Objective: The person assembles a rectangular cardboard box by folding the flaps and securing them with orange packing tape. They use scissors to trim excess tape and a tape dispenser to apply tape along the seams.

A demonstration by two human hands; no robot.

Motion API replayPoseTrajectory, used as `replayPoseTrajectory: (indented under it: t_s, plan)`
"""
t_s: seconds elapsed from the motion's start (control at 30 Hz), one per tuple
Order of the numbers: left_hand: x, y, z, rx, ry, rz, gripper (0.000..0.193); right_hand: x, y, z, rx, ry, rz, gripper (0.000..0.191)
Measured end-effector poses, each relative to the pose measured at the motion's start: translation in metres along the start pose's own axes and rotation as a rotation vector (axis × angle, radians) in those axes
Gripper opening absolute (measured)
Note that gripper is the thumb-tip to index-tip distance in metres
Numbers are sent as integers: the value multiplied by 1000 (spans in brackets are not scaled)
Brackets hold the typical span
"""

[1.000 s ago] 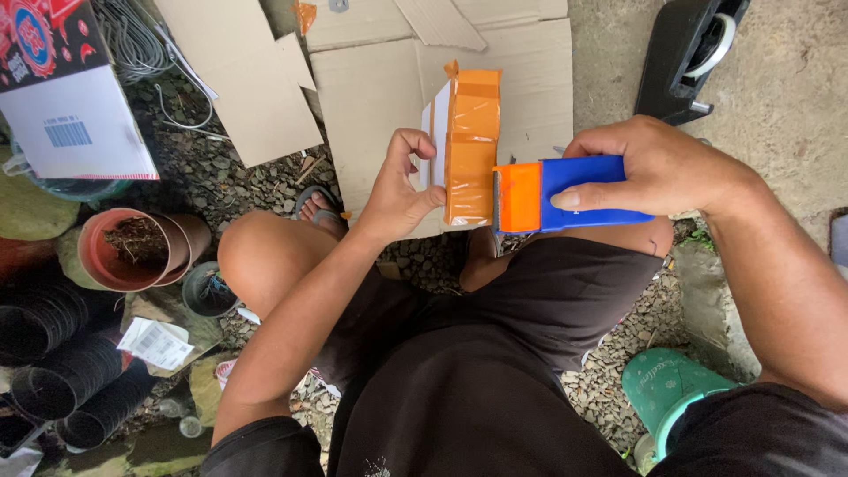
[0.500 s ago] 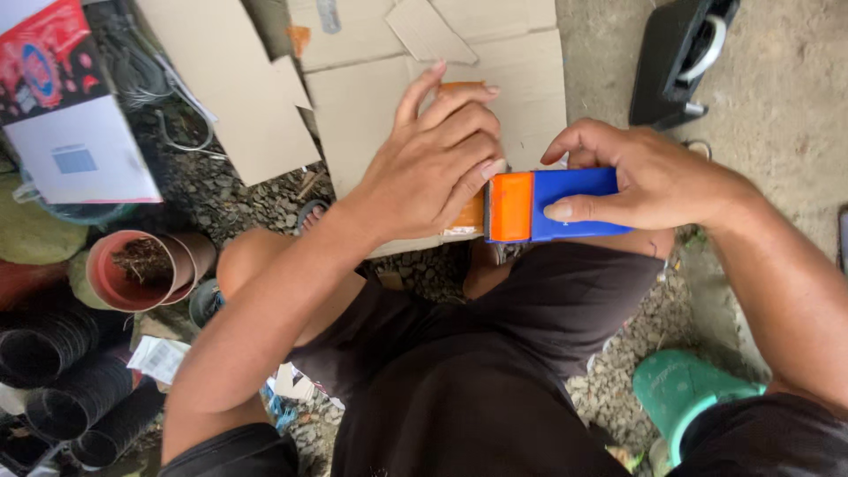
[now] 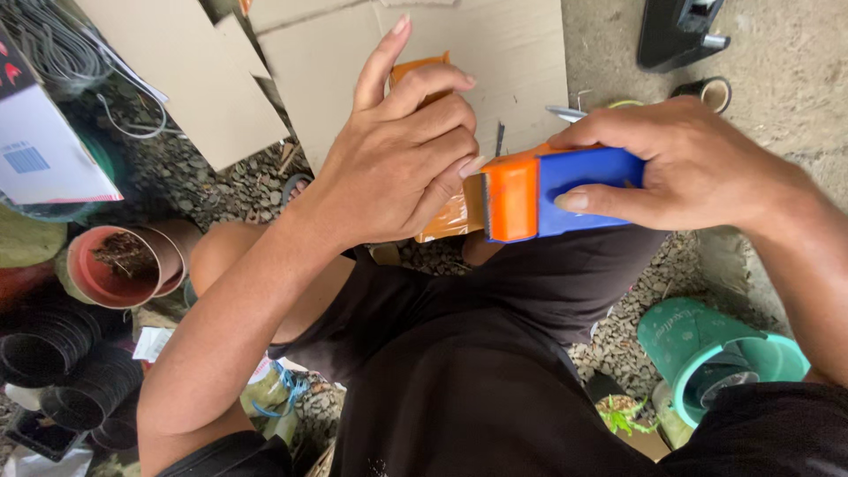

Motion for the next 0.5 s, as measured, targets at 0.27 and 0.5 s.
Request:
replayPoseTrajectory:
  t_s: [0.27,0.5]
  plan:
    - [1,-4,-5,39,25,-29,15,-20,-13,-13,-42,66,-325,55]
    - [11,-2,-4,18,42,-29,18,-66,-28,15,-512,466,-639,44]
Point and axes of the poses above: each hand's wrist, its own z-axis towards the middle knuckle, its own y-axis out of the palm, x = y × z, the point moved 3 cm from there along z, towards the middle knuckle, and after that the axes turned 3 degrees about -y, right-handed, at the moved point
